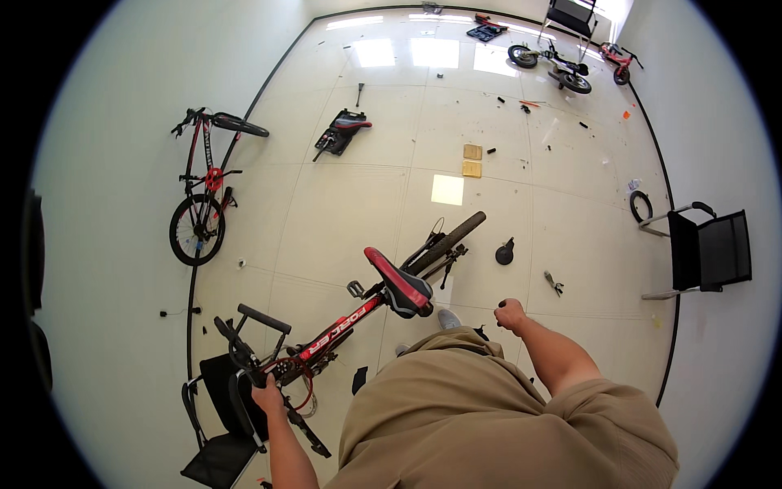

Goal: The person assembles a red bicycle by attaching the handlebars to the frame and adjusting the seat. They repeatedly lift and reposition the bike to align components, then secure the handlebars and test the seat height.

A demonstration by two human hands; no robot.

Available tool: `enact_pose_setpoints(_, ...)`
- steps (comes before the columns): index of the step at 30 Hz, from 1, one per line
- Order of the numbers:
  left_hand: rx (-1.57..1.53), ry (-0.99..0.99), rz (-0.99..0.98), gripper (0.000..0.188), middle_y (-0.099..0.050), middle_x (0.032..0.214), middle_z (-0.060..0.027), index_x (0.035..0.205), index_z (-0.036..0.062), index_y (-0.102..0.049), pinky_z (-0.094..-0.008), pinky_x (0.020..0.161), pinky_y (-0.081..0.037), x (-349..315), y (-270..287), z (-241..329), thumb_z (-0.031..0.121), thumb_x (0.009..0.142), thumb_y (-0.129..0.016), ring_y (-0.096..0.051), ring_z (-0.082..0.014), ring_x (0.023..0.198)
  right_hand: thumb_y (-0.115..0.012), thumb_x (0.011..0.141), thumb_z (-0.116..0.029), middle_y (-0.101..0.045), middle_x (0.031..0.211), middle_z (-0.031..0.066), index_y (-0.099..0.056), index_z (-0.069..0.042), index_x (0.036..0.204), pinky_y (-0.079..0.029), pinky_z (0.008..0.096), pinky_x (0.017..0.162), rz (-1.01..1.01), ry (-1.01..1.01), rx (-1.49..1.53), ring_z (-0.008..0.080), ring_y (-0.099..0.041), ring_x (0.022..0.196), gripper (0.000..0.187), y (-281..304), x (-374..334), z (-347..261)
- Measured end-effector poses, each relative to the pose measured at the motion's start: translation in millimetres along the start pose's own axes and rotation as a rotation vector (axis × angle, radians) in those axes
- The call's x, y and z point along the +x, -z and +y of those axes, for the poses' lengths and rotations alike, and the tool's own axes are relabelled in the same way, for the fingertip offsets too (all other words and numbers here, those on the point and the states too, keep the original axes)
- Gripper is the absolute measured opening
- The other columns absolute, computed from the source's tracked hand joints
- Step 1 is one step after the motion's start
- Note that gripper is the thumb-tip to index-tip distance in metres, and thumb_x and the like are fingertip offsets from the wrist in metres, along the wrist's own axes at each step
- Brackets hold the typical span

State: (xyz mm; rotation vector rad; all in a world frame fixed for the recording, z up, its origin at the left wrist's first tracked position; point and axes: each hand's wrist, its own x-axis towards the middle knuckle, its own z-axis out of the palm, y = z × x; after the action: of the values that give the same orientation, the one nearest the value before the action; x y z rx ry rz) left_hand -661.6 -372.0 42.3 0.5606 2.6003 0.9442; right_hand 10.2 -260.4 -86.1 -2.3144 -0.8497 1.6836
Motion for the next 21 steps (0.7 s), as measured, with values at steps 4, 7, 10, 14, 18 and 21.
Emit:
enact_pose_setpoints(4,0.01,0.017,-0.022,0.033,-0.075,0.109,-0.0143,0.121,-0.0021,-0.068,-0.0417,0.086,-0.053,2.9,-6.6,16.5,0.009,0.092,-0.078,-0.071,-0.0274,0.097,-0.062,0.093,-0.009,-0.072,0.098,0.0148,-0.062,0.007,0.129,-0.052,0.034,0.054,0.002,0.01,0.007,0.0238,-0.074,0.078,0.039,13.0,0.0,-5.8)
enact_pose_setpoints(7,0.058,0.016,-0.034,0.034,-0.074,0.11,-0.0142,0.122,-0.0011,-0.068,-0.0419,0.086,-0.053,1.2,-15.0,37.8,0.011,0.092,-0.079,-0.07,-0.0272,0.097,-0.063,0.093,-0.009,-0.073,0.097,0.0147,-0.062,0.007,0.126,-0.053,0.0337,0.054,0.045,0.017,0.035,0.0237,-0.074,0.076,0.038,21.5,-9.8,-14.0)
enact_pose_setpoints(10,0.003,-0.026,-0.031,0.034,-0.075,0.107,-0.0139,0.122,-0.0007,-0.069,-0.0415,0.086,-0.053,9.7,-10.7,28.9,0.011,0.091,-0.08,-0.071,-0.0269,0.096,-0.063,0.091,-0.009,-0.073,0.099,0.0158,-0.066,0.008,0.119,-0.055,0.035,0.059,0.004,0.058,-0.055,0.0242,-0.075,0.079,0.033,15.1,-4.4,-10.6)
enact_pose_setpoints(14,0.03,-0.029,-0.014,0.035,-0.076,0.107,-0.0152,0.121,-0.0016,-0.069,-0.0407,0.086,-0.054,7.5,-10.0,23.1,0.012,0.09,-0.08,-0.072,-0.028,0.095,-0.067,0.085,-0.022,-0.071,0.117,0.0273,-0.067,0.01,0.122,-0.059,0.0427,0.087,0.115,0.329,-0.412,0.0344,-0.074,0.102,0.049,-13.2,10.1,-40.9)
enact_pose_setpoints(18,0.07,-0.016,-0.017,0.036,-0.076,0.107,-0.0158,0.121,-0.0024,-0.069,-0.0408,0.086,-0.054,2.6,-12.8,16.3,0.013,0.09,-0.081,-0.073,-0.0288,0.095,-0.07,0.083,-0.041,-0.062,0.135,0.0336,-0.059,0.008,0.136,-0.048,0.0445,0.111,-0.021,0.457,-0.551,0.0427,-0.059,0.13,0.074,-86.5,5.4,-103.9)
enact_pose_setpoints(21,0.059,0.002,-0.003,0.035,-0.076,0.106,-0.0152,0.12,-0.0022,-0.069,-0.0404,0.086,-0.054,1.1,-9.9,6.0,0.013,0.09,-0.08,-0.073,-0.0285,0.095,-0.077,0.077,-0.052,-0.054,0.145,0.0303,-0.043,0.004,0.152,-0.045,0.0471,0.113,-0.055,0.378,-0.682,0.0432,-0.054,0.135,0.099,-150.1,-5.7,-151.5)
